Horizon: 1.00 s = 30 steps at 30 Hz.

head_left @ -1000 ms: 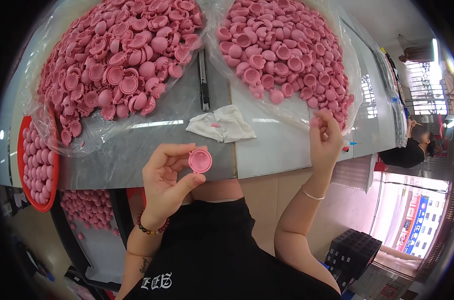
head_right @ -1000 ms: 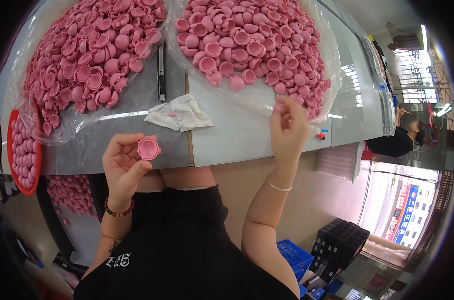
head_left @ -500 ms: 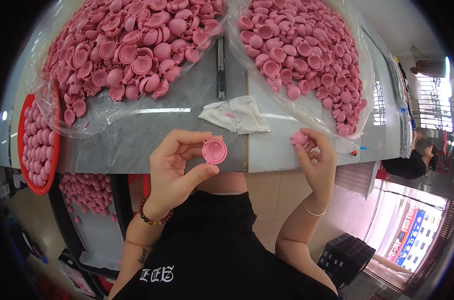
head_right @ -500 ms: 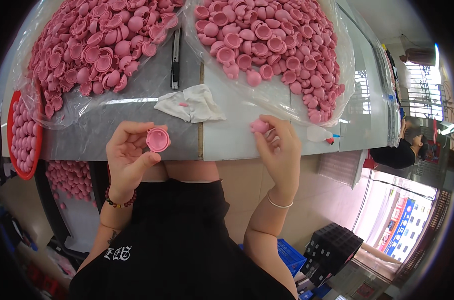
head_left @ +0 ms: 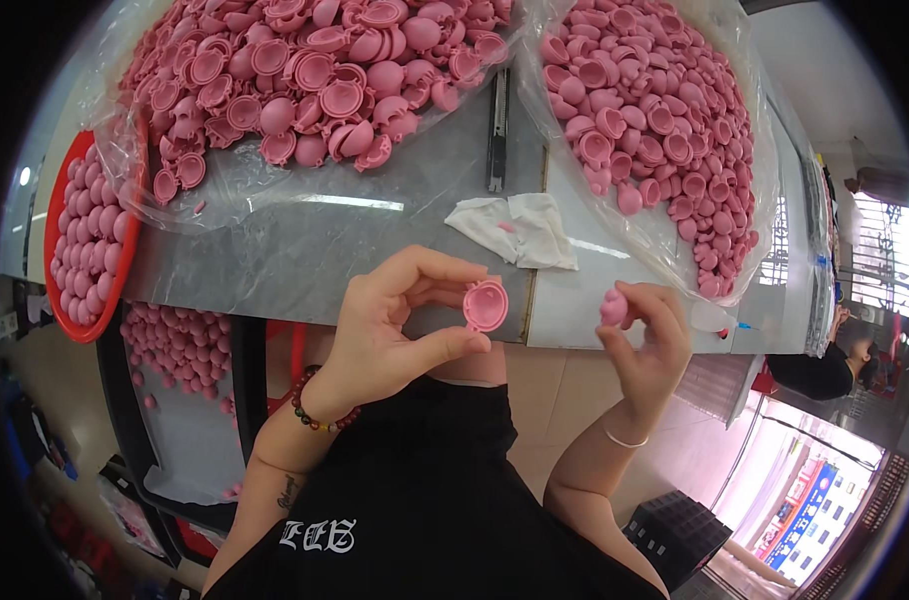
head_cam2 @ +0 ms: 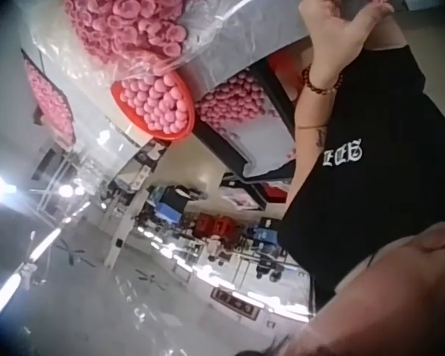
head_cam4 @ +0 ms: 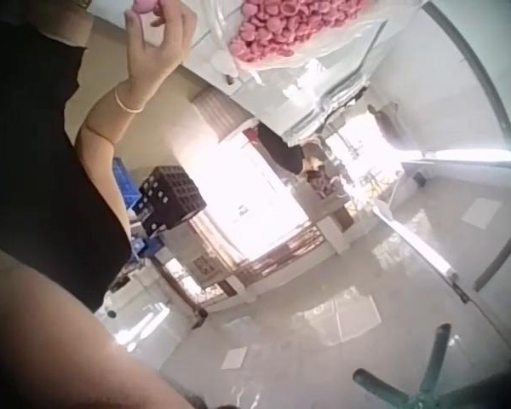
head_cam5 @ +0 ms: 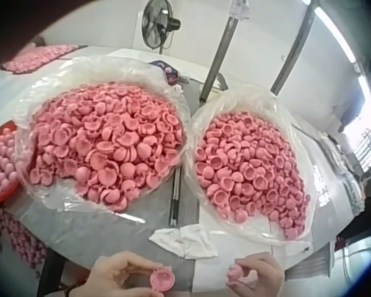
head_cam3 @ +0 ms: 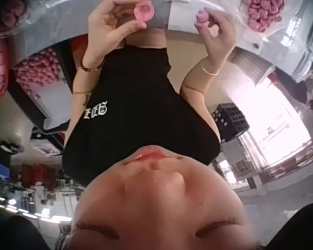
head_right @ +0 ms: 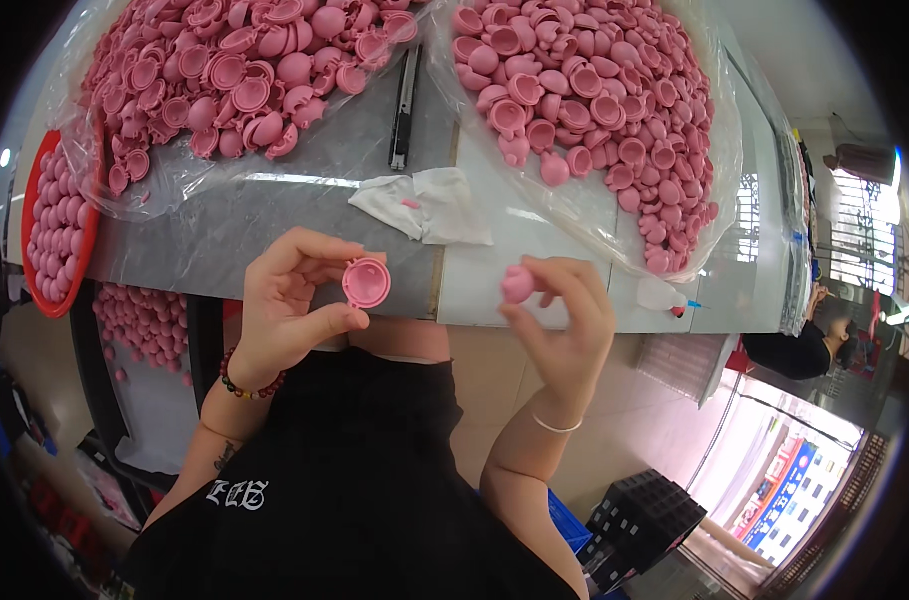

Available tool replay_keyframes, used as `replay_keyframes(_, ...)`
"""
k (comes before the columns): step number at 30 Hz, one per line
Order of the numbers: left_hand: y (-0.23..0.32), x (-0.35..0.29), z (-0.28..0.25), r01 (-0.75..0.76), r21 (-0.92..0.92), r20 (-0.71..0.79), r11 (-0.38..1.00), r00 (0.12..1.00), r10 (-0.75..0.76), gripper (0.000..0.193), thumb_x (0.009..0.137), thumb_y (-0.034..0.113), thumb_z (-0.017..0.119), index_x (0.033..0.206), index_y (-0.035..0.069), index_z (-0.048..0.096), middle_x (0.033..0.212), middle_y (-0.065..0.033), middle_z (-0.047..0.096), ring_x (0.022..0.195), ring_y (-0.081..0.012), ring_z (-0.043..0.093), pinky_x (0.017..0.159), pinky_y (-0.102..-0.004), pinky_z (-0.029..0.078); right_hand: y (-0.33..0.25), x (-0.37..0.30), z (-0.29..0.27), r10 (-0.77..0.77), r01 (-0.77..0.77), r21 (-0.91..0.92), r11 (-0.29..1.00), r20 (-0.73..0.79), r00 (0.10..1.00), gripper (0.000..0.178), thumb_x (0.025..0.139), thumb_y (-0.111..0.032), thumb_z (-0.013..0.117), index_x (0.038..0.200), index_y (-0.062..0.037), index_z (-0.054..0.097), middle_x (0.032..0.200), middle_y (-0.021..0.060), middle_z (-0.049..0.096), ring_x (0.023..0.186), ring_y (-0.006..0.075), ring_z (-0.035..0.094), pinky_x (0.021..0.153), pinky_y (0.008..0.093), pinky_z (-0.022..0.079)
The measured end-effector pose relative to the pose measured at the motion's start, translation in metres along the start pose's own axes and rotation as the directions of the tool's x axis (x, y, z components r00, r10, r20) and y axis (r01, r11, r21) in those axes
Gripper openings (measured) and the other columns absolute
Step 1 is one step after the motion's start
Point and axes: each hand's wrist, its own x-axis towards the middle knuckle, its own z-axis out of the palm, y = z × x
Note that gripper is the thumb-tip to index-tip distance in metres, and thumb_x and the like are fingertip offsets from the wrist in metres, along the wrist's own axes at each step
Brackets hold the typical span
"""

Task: Assembling small pink plastic toy components by applying glue from a squeeze bottle and pressing parts together.

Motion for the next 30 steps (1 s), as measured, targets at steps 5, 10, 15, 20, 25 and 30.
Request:
replay_keyframes(5,0.001,-0.002,-0.002,0.030,0.023,0.026,0.999,0.999,-0.031,0.043,0.066,-0.005,0.075,0.104,-0.005,0.055,0.102,-0.0153,0.063,0.093,-0.0172,0.062,0.084,-0.0271,0.048,-0.033,0.015,0.034,-0.204,0.183,0.226,0.957,0.074,0.976,0.043,0.062,-0.023,0.080,0.096,-0.0011,0.065,0.083,0.0070,0.057,0.073,0.0162,0.053,0.061,0.0244,0.041)
replay_keyframes(10,0.003,-0.001,-0.003,0.056,0.042,0.057,0.998,0.997,-0.058,0.041,0.065,-0.004,0.076,0.101,-0.005,0.058,0.098,-0.0130,0.064,0.090,-0.0165,0.063,0.081,-0.0259,0.049,-0.036,0.026,0.043,-0.323,0.285,0.223,0.932,0.156,0.934,0.048,0.058,-0.030,0.080,0.092,-0.0012,0.066,0.082,0.0062,0.059,0.073,0.0169,0.054,0.063,0.0252,0.042)
replay_keyframes(15,0.007,0.000,-0.004,0.099,0.036,0.080,0.994,0.992,-0.102,0.041,0.065,-0.002,0.077,0.101,-0.005,0.059,0.096,-0.0107,0.064,0.090,-0.0165,0.063,0.081,-0.0268,0.050,-0.038,0.024,0.044,-0.293,0.244,0.255,0.936,0.176,0.940,0.049,0.056,-0.032,0.081,0.092,-0.0016,0.065,0.083,0.0064,0.060,0.075,0.0172,0.054,0.063,0.0265,0.042)
replay_keyframes(20,0.006,0.000,-0.006,0.112,-0.032,0.064,0.993,0.992,-0.110,0.042,0.065,0.000,0.078,0.102,-0.004,0.059,0.097,-0.0104,0.064,0.091,-0.0160,0.063,0.083,-0.0274,0.049,-0.045,0.020,0.053,-0.258,0.239,0.212,0.948,0.065,0.964,0.062,0.052,-0.037,0.083,0.099,-0.0036,0.061,0.093,0.0089,0.058,0.079,0.0196,0.055,0.066,0.0277,0.044)
replay_keyframes(25,0.004,0.000,-0.008,0.130,-0.107,0.076,0.986,0.990,-0.123,0.046,0.065,0.003,0.079,0.104,-0.004,0.057,0.099,-0.0101,0.064,0.093,-0.0149,0.061,0.085,-0.0265,0.047,-0.043,0.019,0.074,-0.600,0.607,-0.019,0.795,-0.178,0.780,0.045,0.062,-0.028,0.081,0.094,-0.0045,0.059,0.096,0.0095,0.057,0.083,0.0244,0.057,0.068,0.0325,0.049)
replay_keyframes(30,0.010,0.001,-0.011,0.225,-0.159,0.159,0.961,0.967,-0.200,0.051,0.064,0.005,0.080,0.107,-0.004,0.054,0.102,-0.0091,0.061,0.098,-0.0149,0.059,0.088,-0.0268,0.044,-0.048,0.016,0.080,-0.562,0.566,-0.014,0.825,-0.131,0.816,0.032,0.067,-0.017,0.077,0.091,-0.0041,0.060,0.092,0.0079,0.059,0.078,0.0239,0.058,0.066,0.0327,0.049)
